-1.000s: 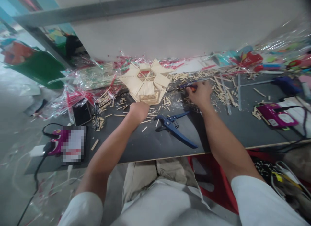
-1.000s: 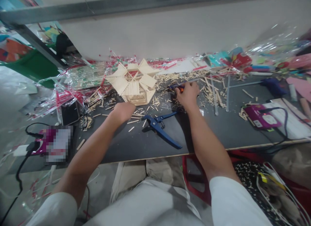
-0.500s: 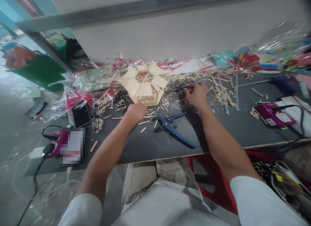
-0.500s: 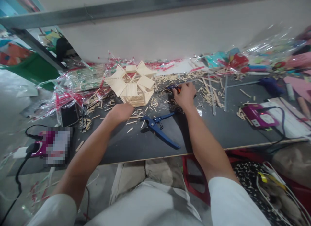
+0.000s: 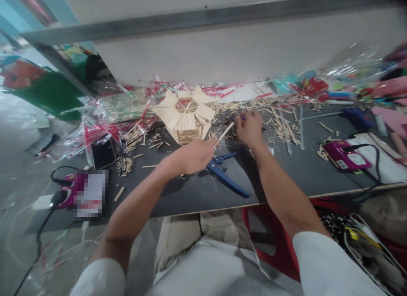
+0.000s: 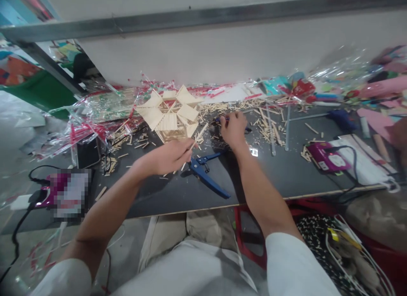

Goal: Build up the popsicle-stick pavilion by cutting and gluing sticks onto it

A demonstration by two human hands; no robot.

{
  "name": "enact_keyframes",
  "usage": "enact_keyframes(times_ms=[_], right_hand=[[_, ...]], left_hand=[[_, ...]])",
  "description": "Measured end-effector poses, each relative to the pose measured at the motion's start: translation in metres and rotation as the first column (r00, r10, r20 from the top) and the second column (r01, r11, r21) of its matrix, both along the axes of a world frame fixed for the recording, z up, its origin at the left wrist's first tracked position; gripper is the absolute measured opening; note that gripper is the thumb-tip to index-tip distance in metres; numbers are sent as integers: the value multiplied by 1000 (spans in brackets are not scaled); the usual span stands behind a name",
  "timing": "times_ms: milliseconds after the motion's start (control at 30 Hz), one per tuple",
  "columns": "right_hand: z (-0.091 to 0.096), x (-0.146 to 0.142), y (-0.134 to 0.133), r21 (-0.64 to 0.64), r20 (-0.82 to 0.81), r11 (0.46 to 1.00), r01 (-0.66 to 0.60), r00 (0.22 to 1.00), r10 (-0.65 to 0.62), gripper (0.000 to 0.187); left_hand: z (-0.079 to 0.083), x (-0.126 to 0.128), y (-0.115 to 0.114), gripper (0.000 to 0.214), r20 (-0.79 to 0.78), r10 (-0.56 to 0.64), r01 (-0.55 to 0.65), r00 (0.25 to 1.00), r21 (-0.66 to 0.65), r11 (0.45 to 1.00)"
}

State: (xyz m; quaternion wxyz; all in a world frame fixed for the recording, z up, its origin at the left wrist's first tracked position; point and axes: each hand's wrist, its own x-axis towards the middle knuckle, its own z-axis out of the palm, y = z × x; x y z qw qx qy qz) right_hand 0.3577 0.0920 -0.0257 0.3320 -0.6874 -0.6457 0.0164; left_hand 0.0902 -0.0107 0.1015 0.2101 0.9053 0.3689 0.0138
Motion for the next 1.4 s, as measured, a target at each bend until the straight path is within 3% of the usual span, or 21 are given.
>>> enact_keyframes(times_ms=[67,167,267,333,467,567,700,833,933,1100,1200,1267,1400], right_hand=[[7,-4,-2,3,-6,1000,-19,1000,19,33],[23,-6,-1,17,-23,999,-44,999,45,32],[44,-10,1,49,-82,996,-77,993,81,28],[61,-17,1,124,-159,985,-124,977,143,25],[97,-36,-1,316,-159,892,-323,909,386,23],[125,-49,1,342,-96,817,-464,847,522,16],[156,-63,4,423,-161,743,-518,764,625,15],[163,-74,1,517,-229,692,-504,698,679,14],[154,-82,0,430,-249,735,-524,714,655,9],[143,-91,0,59,-127,759,-649,749,650,5],[145,-92,0,0,-38,782,-623,782,622,19],[145,-91,0,-40,-59,775,-631,776,628,16],[138,-90,2,-155,-123,741,-654,757,642,9]], left_hand=[[-22,7,5,28,213,83,-58,974,-121,991],[-60,15,11,30,505,341,-182,793,-338,923],[-87,19,10,30,589,525,-253,615,-483,838],[-97,20,8,33,625,527,-229,576,-496,838],[-104,18,5,48,682,453,-182,573,-433,883],[-106,16,4,49,693,380,-155,612,-365,918],[-105,14,-1,39,681,312,-133,662,-303,944],[-104,13,-1,33,705,309,-163,638,-269,949],[-107,10,5,29,702,339,-192,626,-283,940],[-106,10,10,36,730,456,-215,508,-406,888],[-100,11,9,41,714,561,-165,419,-548,820],[-97,12,9,42,689,617,-125,379,-623,772],[-94,12,10,44,690,635,-114,346,-641,759]])
